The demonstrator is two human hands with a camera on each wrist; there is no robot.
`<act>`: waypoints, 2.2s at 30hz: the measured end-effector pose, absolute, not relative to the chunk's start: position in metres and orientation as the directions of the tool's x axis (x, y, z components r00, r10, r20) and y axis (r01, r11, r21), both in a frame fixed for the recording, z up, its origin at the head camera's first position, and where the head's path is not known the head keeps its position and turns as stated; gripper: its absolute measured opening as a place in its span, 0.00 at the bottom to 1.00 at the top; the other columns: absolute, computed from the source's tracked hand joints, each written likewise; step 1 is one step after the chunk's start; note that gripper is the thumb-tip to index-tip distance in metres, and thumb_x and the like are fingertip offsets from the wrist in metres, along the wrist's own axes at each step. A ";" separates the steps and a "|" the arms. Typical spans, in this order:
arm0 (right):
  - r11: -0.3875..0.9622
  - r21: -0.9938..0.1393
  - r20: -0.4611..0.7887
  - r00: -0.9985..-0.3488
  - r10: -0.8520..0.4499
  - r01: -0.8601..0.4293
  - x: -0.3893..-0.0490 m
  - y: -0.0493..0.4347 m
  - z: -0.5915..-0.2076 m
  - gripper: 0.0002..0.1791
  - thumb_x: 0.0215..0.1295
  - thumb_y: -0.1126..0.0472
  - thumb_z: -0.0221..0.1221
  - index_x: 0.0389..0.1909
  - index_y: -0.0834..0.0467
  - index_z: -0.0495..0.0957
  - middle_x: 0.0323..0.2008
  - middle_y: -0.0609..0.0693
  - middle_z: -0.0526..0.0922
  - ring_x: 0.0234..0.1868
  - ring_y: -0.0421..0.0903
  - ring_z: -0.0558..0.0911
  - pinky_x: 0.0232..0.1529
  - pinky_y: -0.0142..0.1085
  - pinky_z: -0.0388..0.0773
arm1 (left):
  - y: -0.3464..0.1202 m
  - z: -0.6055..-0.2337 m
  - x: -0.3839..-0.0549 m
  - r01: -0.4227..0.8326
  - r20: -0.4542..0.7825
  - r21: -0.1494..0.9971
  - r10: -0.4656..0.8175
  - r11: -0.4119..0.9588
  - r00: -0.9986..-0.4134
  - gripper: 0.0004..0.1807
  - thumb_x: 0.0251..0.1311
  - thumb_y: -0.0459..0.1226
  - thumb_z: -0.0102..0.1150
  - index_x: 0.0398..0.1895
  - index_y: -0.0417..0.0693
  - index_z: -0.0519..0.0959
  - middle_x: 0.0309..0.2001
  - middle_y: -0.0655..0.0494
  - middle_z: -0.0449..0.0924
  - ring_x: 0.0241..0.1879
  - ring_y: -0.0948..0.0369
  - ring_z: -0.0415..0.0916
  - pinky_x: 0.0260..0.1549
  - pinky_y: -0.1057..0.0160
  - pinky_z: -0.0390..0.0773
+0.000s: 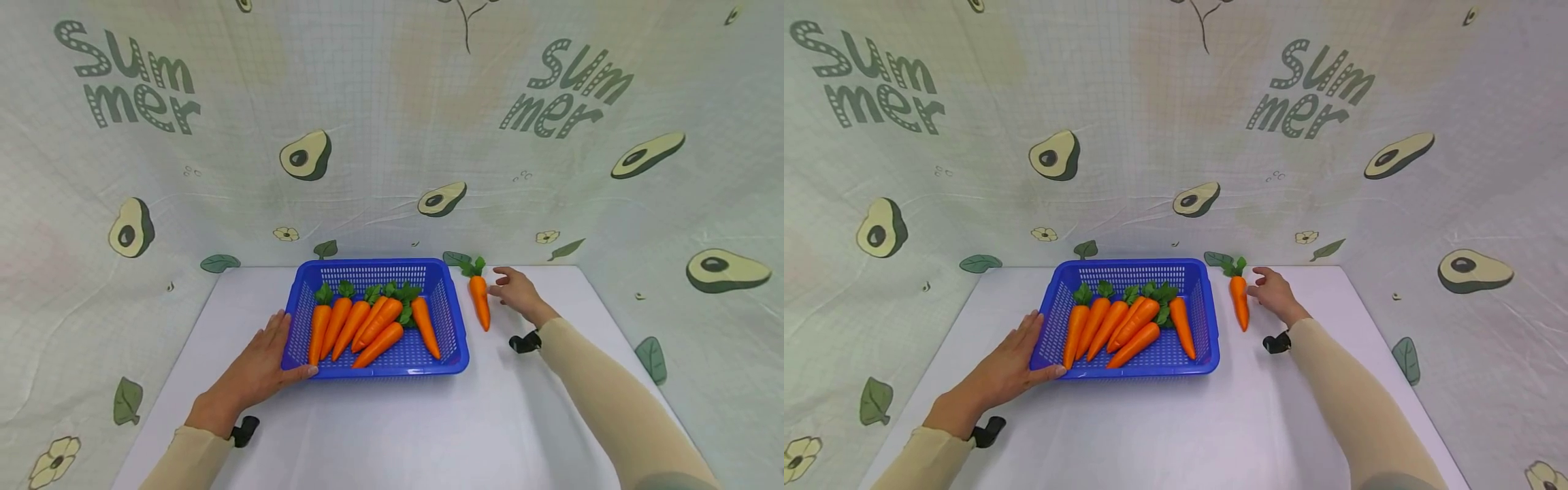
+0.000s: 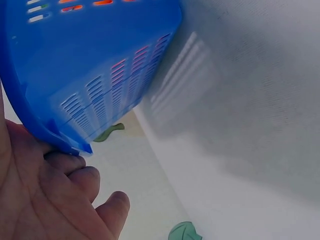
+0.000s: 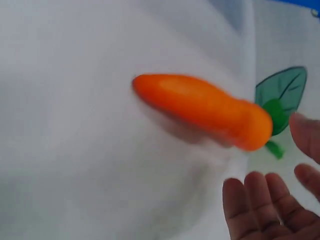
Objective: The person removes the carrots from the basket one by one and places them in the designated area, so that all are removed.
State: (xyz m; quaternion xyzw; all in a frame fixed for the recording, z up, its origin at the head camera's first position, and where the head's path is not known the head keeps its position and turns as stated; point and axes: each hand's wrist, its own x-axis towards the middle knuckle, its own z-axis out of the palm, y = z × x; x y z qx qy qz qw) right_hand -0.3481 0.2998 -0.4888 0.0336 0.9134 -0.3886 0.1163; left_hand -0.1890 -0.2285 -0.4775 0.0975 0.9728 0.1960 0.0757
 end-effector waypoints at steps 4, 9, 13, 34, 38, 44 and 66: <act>0.725 -0.677 -0.177 -0.984 0.000 0.122 -0.343 0.288 -0.468 0.38 0.77 0.54 0.59 0.80 0.63 0.58 0.70 0.71 0.71 0.60 0.67 0.82 0.64 0.58 0.81 | -0.231 -0.479 -0.190 0.174 -0.093 0.382 0.225 0.908 -0.970 0.70 0.59 0.71 0.64 0.84 0.31 0.43 0.85 0.31 0.40 0.83 0.33 0.42 0.79 0.32 0.46; 0.729 -0.682 -0.113 -0.993 -0.033 0.054 -0.333 0.263 -0.438 0.37 0.78 0.52 0.59 0.79 0.64 0.60 0.69 0.71 0.73 0.58 0.66 0.83 0.62 0.59 0.82 | -0.232 -0.481 -0.192 0.203 -0.068 0.347 0.240 0.916 -0.968 0.71 0.57 0.75 0.61 0.84 0.31 0.45 0.84 0.32 0.42 0.83 0.35 0.43 0.80 0.32 0.46; 0.686 -0.727 -0.114 -0.988 -0.104 0.011 -0.325 0.236 -0.419 0.37 0.78 0.53 0.60 0.80 0.64 0.60 0.68 0.70 0.74 0.57 0.65 0.84 0.61 0.56 0.84 | -0.229 -0.479 -0.193 0.212 -0.061 0.311 0.242 0.926 -0.968 0.72 0.55 0.76 0.60 0.84 0.31 0.46 0.84 0.32 0.43 0.83 0.35 0.44 0.80 0.33 0.45; 0.591 -0.801 -0.245 -0.851 -0.464 -0.092 -0.313 0.127 -0.422 0.34 0.72 0.63 0.65 0.76 0.61 0.67 0.68 0.70 0.75 0.58 0.60 0.83 0.60 0.52 0.84 | -0.227 -0.477 -0.195 0.207 -0.073 0.285 0.237 0.936 -0.969 0.73 0.56 0.78 0.56 0.84 0.31 0.45 0.84 0.31 0.44 0.83 0.36 0.45 0.80 0.34 0.47; 0.597 -0.802 -0.306 -0.835 -0.457 -0.033 -0.312 0.117 -0.423 0.33 0.71 0.65 0.65 0.75 0.62 0.68 0.67 0.70 0.75 0.57 0.60 0.84 0.59 0.55 0.85 | -0.230 -0.477 -0.195 0.196 -0.083 0.295 0.229 0.935 -0.970 0.73 0.55 0.78 0.57 0.84 0.32 0.44 0.85 0.32 0.43 0.84 0.36 0.43 0.80 0.35 0.46; 0.632 -0.774 -0.405 -0.803 -0.438 0.046 -0.310 0.114 -0.430 0.36 0.69 0.69 0.66 0.76 0.63 0.66 0.66 0.68 0.76 0.56 0.57 0.84 0.61 0.54 0.84 | -0.229 -0.480 -0.194 0.175 -0.102 0.341 0.222 0.924 -0.970 0.74 0.54 0.78 0.58 0.85 0.34 0.43 0.85 0.35 0.40 0.84 0.38 0.41 0.81 0.37 0.44; 0.621 -0.783 -0.369 -0.769 -0.522 -0.046 -0.331 0.078 -0.452 0.39 0.65 0.72 0.66 0.77 0.61 0.66 0.70 0.64 0.75 0.66 0.58 0.79 0.64 0.47 0.81 | -0.226 -0.478 -0.191 0.156 -0.118 0.346 0.208 0.925 -0.971 0.73 0.55 0.77 0.58 0.85 0.35 0.42 0.86 0.36 0.38 0.85 0.39 0.42 0.82 0.39 0.47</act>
